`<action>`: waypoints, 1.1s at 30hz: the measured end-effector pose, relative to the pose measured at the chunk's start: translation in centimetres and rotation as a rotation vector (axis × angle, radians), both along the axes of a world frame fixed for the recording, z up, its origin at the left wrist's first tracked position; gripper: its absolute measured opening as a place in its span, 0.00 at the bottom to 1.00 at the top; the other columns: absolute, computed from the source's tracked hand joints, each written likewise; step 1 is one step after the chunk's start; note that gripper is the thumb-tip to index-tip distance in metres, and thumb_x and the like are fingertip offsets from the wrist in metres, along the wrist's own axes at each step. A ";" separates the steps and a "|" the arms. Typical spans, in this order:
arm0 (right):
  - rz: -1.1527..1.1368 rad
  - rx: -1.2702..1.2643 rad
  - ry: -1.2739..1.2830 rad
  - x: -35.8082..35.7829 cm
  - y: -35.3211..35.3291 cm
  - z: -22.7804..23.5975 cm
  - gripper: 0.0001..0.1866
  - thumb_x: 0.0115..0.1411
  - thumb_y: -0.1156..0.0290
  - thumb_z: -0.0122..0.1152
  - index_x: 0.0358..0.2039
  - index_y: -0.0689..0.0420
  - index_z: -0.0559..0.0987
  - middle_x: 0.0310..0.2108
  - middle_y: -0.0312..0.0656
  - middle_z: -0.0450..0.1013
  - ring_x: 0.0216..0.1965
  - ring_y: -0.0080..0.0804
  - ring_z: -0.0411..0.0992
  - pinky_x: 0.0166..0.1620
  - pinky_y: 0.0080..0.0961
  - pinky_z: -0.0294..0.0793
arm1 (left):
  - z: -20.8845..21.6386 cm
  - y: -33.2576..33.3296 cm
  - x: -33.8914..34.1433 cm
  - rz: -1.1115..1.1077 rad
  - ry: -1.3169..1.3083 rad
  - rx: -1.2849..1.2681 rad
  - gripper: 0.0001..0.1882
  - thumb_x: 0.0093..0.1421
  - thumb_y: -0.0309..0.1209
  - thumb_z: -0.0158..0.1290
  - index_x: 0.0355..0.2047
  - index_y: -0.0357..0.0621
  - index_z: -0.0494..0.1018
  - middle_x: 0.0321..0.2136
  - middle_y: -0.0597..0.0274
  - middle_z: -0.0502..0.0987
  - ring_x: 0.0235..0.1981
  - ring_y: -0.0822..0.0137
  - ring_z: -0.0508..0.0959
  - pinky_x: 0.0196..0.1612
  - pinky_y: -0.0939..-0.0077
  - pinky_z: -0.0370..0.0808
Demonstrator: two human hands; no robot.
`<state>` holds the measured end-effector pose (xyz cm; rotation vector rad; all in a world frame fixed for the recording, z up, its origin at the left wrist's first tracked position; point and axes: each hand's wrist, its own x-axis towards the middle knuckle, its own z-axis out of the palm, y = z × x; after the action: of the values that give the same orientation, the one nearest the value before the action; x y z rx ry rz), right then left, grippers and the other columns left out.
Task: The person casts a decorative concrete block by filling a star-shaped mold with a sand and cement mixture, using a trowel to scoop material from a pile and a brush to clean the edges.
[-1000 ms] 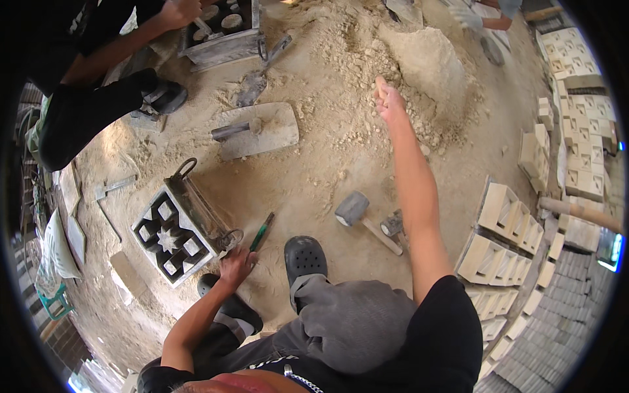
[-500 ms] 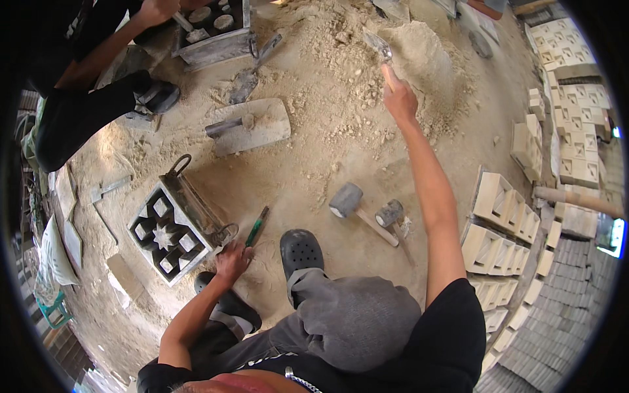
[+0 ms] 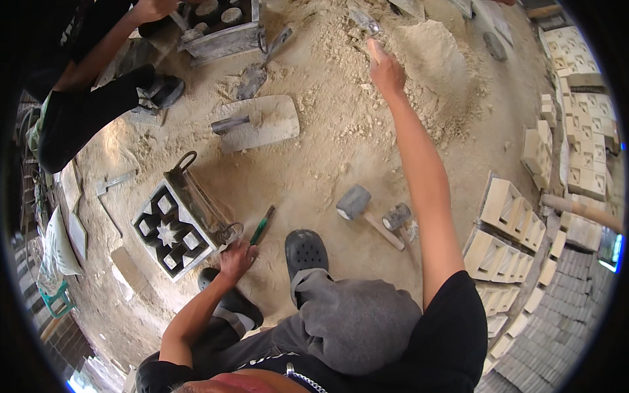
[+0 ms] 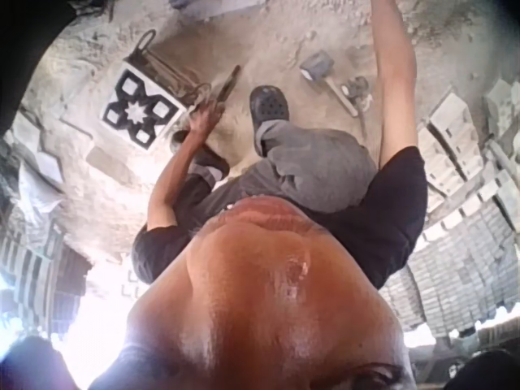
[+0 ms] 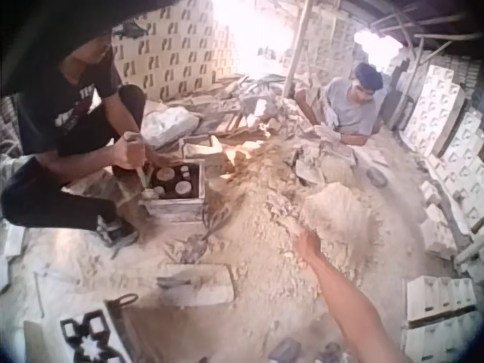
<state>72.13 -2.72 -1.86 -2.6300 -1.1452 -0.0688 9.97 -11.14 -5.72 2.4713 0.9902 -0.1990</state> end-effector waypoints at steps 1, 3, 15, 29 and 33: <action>0.002 -0.049 0.050 0.5 -0.4 -1.0 0.29 0.62 0.64 0.56 0.64 0.32 0.65 0.41 0.48 0.76 0.43 0.51 0.76 0.44 0.48 0.75 | -0.1 0.1 0.2 0.000 0.010 -0.004 0.14 0.57 0.41 0.59 0.25 0.44 0.76 0.31 0.56 0.76 0.31 0.52 0.79 0.33 0.54 0.75; -0.007 -0.154 0.142 1.1 -1.7 -2.5 0.29 0.62 0.64 0.56 0.64 0.31 0.65 0.42 0.47 0.76 0.44 0.51 0.76 0.45 0.48 0.75 | -0.1 0.1 0.2 -0.016 -0.011 -0.027 0.14 0.58 0.42 0.59 0.26 0.44 0.76 0.33 0.56 0.76 0.32 0.51 0.79 0.32 0.52 0.76; 0.020 -0.222 0.132 3.1 -3.3 -1.1 0.31 0.60 0.63 0.58 0.64 0.27 0.67 0.42 0.53 0.76 0.44 0.55 0.75 0.47 0.48 0.74 | -0.1 0.3 0.7 -0.001 -0.014 -0.021 0.14 0.58 0.42 0.58 0.25 0.44 0.76 0.32 0.57 0.77 0.31 0.52 0.79 0.33 0.53 0.76; -0.460 0.576 1.714 -10.3 -7.2 -1.8 0.22 0.66 0.67 0.52 0.61 0.48 0.72 0.28 0.38 0.74 0.14 0.18 0.59 0.13 0.16 0.60 | -0.1 0.5 0.1 -0.006 0.107 -0.140 0.13 0.61 0.42 0.56 0.35 0.46 0.75 0.38 0.57 0.75 0.37 0.49 0.78 0.34 0.48 0.74; -0.570 0.633 1.556 -9.2 -6.2 -2.8 0.21 0.66 0.66 0.52 0.60 0.46 0.73 0.28 0.39 0.73 0.14 0.19 0.59 0.14 0.17 0.56 | 0.7 0.6 0.9 -0.030 0.050 -0.089 0.13 0.59 0.41 0.57 0.29 0.44 0.74 0.33 0.56 0.75 0.31 0.50 0.79 0.31 0.52 0.76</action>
<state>62.94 -8.89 -4.69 -1.5091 0.1746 1.0641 10.83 -10.58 -5.01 2.4119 0.9449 -0.3089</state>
